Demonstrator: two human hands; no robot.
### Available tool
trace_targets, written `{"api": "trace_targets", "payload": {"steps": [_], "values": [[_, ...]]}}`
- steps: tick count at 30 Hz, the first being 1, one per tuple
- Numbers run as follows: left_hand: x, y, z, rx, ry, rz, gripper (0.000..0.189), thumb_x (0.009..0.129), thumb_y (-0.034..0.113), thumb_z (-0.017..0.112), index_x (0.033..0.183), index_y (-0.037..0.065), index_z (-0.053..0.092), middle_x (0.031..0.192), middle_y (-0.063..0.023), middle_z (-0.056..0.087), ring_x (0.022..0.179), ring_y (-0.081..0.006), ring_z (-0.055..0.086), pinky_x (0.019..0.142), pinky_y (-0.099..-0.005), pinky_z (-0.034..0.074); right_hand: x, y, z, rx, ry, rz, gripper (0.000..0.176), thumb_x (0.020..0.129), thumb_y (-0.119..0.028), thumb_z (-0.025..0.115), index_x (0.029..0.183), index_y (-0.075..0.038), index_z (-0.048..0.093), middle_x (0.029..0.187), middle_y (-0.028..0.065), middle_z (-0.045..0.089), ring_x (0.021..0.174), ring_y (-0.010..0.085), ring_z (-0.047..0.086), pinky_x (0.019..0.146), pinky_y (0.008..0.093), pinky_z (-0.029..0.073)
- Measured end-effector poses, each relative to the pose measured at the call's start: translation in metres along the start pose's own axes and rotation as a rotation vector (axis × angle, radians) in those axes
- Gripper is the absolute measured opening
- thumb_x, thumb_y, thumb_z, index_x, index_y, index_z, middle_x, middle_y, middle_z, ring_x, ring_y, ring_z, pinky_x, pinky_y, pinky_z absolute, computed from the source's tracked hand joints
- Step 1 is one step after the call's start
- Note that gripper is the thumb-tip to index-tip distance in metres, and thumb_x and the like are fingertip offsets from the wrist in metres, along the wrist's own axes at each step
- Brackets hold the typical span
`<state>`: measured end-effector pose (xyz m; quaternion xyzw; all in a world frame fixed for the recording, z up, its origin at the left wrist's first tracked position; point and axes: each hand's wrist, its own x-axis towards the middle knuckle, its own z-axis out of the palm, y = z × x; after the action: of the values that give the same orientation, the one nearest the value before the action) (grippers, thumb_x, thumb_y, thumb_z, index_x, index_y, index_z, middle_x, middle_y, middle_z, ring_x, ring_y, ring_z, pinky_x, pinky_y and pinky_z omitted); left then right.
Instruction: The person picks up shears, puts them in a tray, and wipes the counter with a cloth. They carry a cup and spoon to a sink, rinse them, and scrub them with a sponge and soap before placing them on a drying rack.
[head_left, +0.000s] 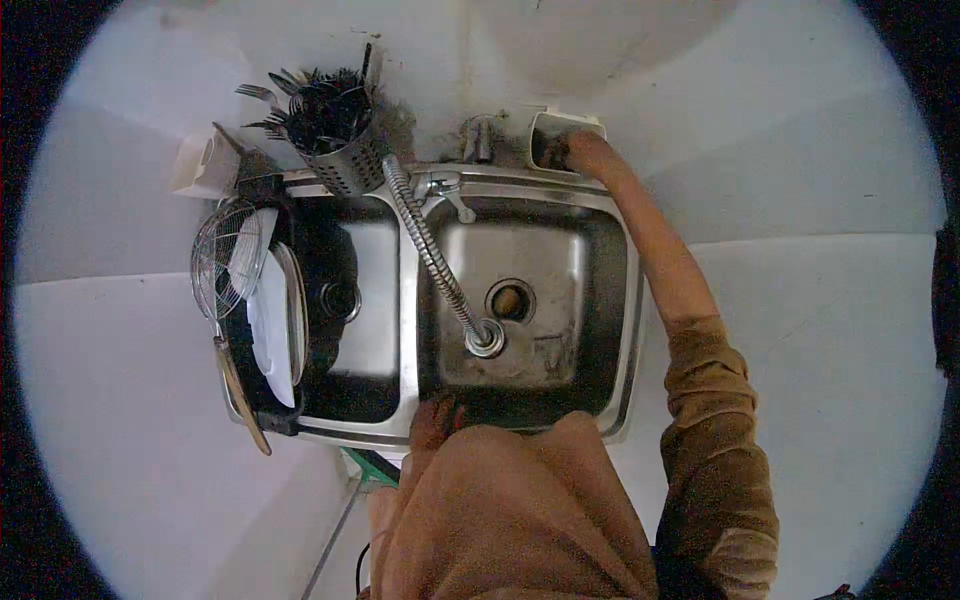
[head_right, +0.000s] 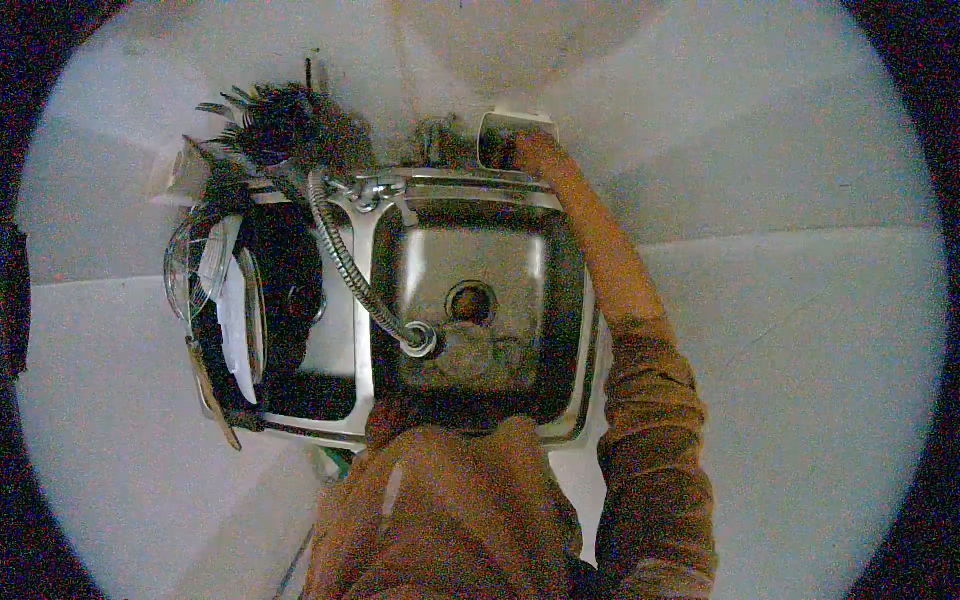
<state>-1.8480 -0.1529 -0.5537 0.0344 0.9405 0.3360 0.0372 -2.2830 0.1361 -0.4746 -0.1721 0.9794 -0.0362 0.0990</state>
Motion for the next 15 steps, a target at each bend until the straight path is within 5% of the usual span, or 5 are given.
{"api": "trace_targets", "payload": {"steps": [3, 5, 9, 11, 15], "values": [[0.007, 0.004, -0.010, -0.007, 0.036, 0.033, 0.031, 0.075, 0.026, 0.065, 0.099, 0.009, 0.058, 0.087, -0.0139, 0.058, 0.076, -0.0327, 0.057, 0.066, -0.0417, 0.049, -0.031, -0.029, -0.003, -0.022, 0.077, 0.038, 0.024, 0.077, -0.016, 0.061, 0.097, -0.003, 0.059, 0.094, 0.0190, 0.059, 0.088, 0.0343, 0.058, 0.077, 0.0419, 0.046], [0.011, 0.009, -0.011, -0.024, 0.071, 0.048, 0.031, 0.075, 0.026, 0.065, 0.100, 0.009, 0.058, 0.088, -0.0140, 0.058, 0.077, -0.0324, 0.057, 0.067, -0.0412, 0.049, -0.060, -0.056, 0.003, 0.268, 0.492, -0.012, 0.026, 0.078, -0.020, 0.061, 0.097, -0.002, 0.059, 0.093, 0.0193, 0.059, 0.088, 0.0348, 0.057, 0.078, 0.0424, 0.045], [0.008, 0.007, -0.009, -0.027, -0.064, -0.014, 0.028, 0.076, 0.026, 0.064, 0.097, 0.007, 0.060, 0.095, -0.0135, 0.059, 0.083, -0.0320, 0.058, 0.072, -0.0400, 0.049, -0.035, -0.066, -0.002, 0.386, 0.527, 0.083, 0.026, 0.081, -0.025, 0.060, 0.094, -0.002, 0.060, 0.092, 0.0184, 0.059, 0.087, 0.0349, 0.057, 0.076, 0.0418, 0.045], [0.006, 0.004, -0.007, -0.037, -0.031, 0.015, 0.028, 0.077, 0.026, 0.064, 0.097, 0.007, 0.060, 0.098, -0.0134, 0.059, 0.085, -0.0323, 0.058, 0.074, -0.0400, 0.049, -0.010, -0.060, 0.009, 0.210, 0.277, 0.280, 0.025, 0.082, -0.026, 0.060, 0.090, -0.002, 0.061, 0.090, 0.0179, 0.060, 0.085, 0.0350, 0.057, 0.074, 0.0410, 0.046], [0.007, 0.009, -0.014, -0.063, -0.022, -0.003, 0.026, 0.077, 0.026, 0.063, 0.096, 0.007, 0.061, 0.101, -0.0136, 0.059, 0.088, -0.0323, 0.058, 0.075, -0.0399, 0.049, 0.017, -0.037, 0.031, 0.164, 0.317, 0.155, 0.021, 0.082, -0.022, 0.060, 0.089, -0.002, 0.062, 0.087, 0.0179, 0.060, 0.083, 0.0317, 0.058, 0.072, 0.0368, 0.047]]}}
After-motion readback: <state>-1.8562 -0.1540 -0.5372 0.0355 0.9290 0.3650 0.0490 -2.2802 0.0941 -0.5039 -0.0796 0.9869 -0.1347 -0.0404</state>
